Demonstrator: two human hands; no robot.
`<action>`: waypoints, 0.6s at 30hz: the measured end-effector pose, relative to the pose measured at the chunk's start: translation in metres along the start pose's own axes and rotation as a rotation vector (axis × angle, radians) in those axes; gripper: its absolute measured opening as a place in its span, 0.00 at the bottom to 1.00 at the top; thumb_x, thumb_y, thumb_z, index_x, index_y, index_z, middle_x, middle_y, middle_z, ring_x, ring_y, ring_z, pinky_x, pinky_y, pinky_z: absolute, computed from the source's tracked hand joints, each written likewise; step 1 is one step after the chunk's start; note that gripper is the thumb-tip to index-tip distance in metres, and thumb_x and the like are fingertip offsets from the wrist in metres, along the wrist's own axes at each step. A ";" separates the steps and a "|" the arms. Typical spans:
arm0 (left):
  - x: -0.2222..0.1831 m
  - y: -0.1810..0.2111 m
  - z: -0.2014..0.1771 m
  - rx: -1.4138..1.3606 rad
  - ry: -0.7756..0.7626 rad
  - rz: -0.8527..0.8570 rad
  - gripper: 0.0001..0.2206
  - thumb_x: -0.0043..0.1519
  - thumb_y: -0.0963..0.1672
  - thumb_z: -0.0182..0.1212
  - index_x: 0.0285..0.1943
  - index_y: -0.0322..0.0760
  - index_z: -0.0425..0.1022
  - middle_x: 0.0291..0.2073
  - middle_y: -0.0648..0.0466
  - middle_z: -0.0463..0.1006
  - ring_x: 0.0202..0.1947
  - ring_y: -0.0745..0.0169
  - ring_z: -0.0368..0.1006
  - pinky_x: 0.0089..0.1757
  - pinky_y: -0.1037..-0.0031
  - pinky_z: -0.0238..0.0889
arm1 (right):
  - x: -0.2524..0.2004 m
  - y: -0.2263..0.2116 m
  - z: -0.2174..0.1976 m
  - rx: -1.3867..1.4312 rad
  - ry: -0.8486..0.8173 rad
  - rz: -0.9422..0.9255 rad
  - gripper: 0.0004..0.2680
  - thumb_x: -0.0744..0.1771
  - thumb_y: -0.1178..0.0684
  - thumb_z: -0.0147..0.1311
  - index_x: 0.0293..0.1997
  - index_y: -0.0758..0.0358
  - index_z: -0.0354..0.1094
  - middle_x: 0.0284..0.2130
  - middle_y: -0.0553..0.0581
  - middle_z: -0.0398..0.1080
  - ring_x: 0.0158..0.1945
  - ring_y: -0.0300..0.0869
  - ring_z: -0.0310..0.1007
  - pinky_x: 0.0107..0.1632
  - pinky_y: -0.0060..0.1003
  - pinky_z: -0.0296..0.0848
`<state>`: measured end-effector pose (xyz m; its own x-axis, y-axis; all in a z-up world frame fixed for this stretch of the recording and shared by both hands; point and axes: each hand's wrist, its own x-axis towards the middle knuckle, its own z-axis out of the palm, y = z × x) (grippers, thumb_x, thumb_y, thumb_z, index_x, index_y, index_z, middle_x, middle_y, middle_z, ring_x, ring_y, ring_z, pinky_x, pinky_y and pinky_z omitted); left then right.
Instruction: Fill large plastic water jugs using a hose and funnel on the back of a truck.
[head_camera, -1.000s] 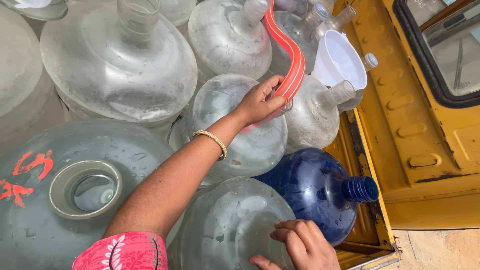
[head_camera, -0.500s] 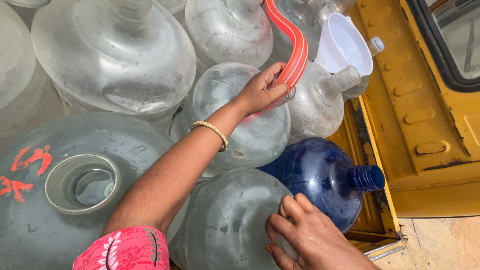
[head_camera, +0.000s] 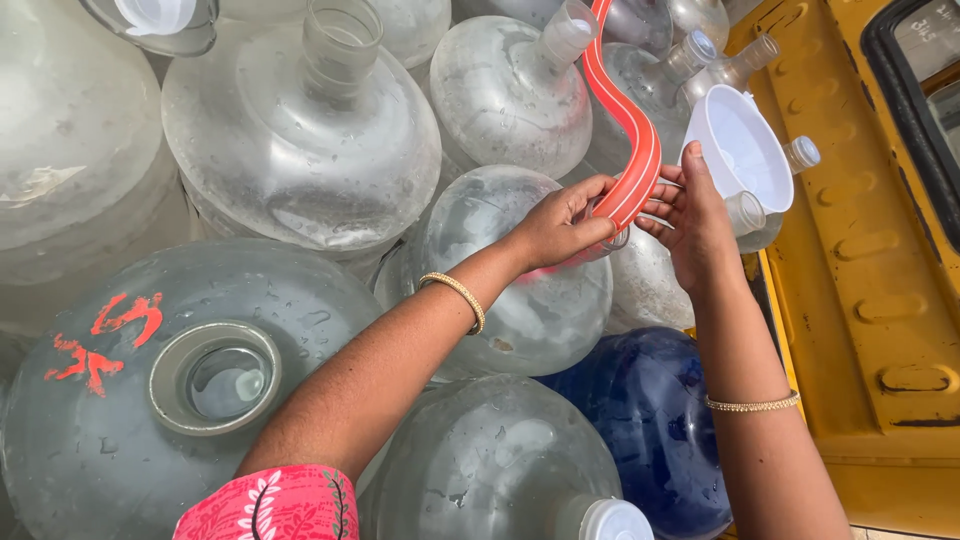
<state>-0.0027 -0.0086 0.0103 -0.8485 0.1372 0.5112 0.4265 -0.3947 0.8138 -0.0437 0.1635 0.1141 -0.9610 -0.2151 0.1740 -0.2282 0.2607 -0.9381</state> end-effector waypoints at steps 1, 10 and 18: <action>0.000 -0.002 0.003 0.008 0.008 0.008 0.21 0.60 0.42 0.56 0.65 0.35 0.69 0.43 0.57 0.78 0.42 0.73 0.73 0.46 0.76 0.69 | 0.006 -0.004 0.010 0.002 -0.011 -0.009 0.18 0.69 0.32 0.53 0.45 0.59 0.68 0.34 0.52 0.68 0.36 0.34 0.70 0.42 0.34 0.74; 0.004 -0.018 -0.011 0.022 0.002 0.024 0.19 0.64 0.43 0.58 0.65 0.34 0.70 0.48 0.55 0.80 0.49 0.69 0.75 0.52 0.72 0.69 | 0.071 0.021 0.023 0.742 -0.329 0.314 0.09 0.70 0.53 0.60 0.50 0.67 0.69 0.36 0.52 0.76 0.39 0.39 0.79 0.64 0.45 0.76; 0.046 0.037 0.015 0.249 -0.015 -0.013 0.34 0.57 0.47 0.70 0.71 0.32 0.60 0.46 0.49 0.81 0.45 0.63 0.80 0.46 0.70 0.75 | 0.109 -0.018 -0.012 0.780 -0.489 0.227 0.05 0.73 0.54 0.55 0.46 0.64 0.65 0.34 0.51 0.74 0.33 0.36 0.76 0.58 0.41 0.75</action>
<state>-0.0214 -0.0034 0.0679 -0.8502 0.1553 0.5031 0.4816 -0.1567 0.8623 -0.1466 0.1462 0.1532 -0.7572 -0.6530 -0.0163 0.2948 -0.3194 -0.9006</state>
